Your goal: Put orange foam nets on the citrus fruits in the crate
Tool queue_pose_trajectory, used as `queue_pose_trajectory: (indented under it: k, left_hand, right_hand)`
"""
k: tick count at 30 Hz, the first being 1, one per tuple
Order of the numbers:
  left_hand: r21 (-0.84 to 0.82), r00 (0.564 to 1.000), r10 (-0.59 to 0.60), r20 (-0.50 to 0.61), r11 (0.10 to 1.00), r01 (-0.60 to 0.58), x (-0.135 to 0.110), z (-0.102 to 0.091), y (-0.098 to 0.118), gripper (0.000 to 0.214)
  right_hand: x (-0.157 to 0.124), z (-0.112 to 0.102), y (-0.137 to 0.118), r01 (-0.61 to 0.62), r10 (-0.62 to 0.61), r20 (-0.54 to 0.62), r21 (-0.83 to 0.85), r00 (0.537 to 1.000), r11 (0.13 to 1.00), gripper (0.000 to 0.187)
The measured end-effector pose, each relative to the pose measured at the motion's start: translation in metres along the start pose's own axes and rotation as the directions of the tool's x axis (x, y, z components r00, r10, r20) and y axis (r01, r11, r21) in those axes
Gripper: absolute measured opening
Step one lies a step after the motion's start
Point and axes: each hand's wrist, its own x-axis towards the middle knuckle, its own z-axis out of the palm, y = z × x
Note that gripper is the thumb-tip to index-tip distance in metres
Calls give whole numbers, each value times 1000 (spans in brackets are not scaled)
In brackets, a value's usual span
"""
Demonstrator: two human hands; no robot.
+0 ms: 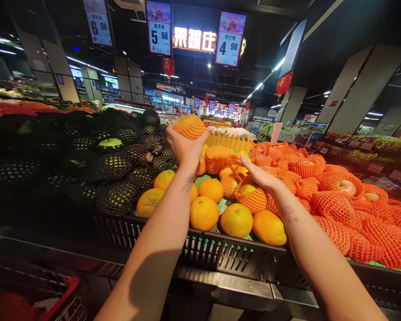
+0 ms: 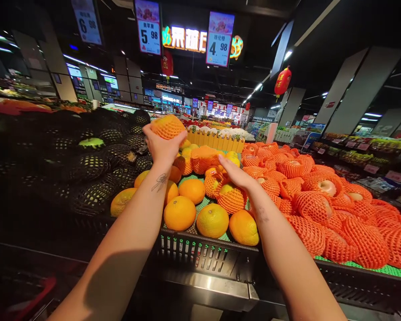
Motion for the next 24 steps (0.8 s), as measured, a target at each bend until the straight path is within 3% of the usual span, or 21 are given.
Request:
queue_pose_trajectory:
  k: [2, 4, 9, 13, 18, 24]
  left_hand:
    - [218, 968, -58, 245, 976, 3, 0, -5, 0, 77]
    - [392, 899, -114, 424, 917, -68, -2, -6, -1, 82]
    - [532, 745, -161, 647, 796, -289, -9, 10, -13, 99]
    - [510, 682, -121, 721, 760, -404, -6, 22, -28, 103]
    - [566, 628, -242, 740, 729, -385, -4, 20, -29, 115]
    - [694, 628, -372, 683, 598, -401, -7, 27, -30, 117]
  right_hand:
    - [0, -5, 7, -34, 32, -115, -18, 993, 999, 89]
    - [1, -10, 13, -74, 73, -210, 3, 975, 997, 90]
    - [3, -19, 21, -39, 90, -411, 130, 907, 991, 91]
    - [5, -19, 24, 3, 84, -440, 192, 894, 981, 86]
    - [0, -16, 15, -48, 161, -434, 259, 886, 965, 76]
    - [-8, -13, 2, -21, 145, -449, 269, 882, 963, 46]
